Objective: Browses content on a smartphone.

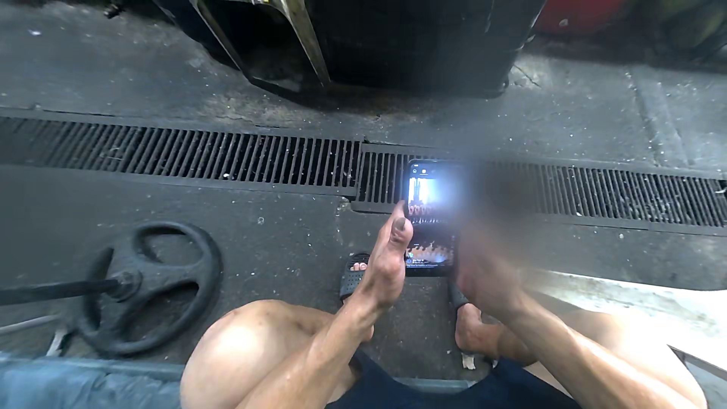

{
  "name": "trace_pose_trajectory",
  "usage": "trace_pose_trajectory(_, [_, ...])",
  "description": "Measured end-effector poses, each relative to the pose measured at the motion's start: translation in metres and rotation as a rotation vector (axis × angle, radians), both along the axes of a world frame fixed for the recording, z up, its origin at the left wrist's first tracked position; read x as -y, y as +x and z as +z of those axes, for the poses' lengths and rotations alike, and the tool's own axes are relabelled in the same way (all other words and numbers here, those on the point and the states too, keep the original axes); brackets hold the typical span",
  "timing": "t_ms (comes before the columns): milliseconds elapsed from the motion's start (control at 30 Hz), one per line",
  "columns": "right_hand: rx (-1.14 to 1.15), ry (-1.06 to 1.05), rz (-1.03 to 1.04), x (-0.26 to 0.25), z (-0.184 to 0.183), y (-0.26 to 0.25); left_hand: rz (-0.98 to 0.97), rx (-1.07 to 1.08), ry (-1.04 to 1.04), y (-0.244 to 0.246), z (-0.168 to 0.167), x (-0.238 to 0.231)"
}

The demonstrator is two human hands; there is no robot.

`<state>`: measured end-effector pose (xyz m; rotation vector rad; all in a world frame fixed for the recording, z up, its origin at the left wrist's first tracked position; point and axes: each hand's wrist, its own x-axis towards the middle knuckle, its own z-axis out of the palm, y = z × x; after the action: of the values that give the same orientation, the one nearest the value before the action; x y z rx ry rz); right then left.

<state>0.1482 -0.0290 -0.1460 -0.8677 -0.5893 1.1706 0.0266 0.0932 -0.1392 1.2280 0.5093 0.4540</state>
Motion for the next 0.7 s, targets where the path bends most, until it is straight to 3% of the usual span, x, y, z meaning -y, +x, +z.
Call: trace_pose_trajectory(700, [-0.003, -0.027, -0.004, 0.0004, 0.0013, -0.0004, 0.003, 0.002, 0.01, 0.0007, -0.0008, 0.0002])
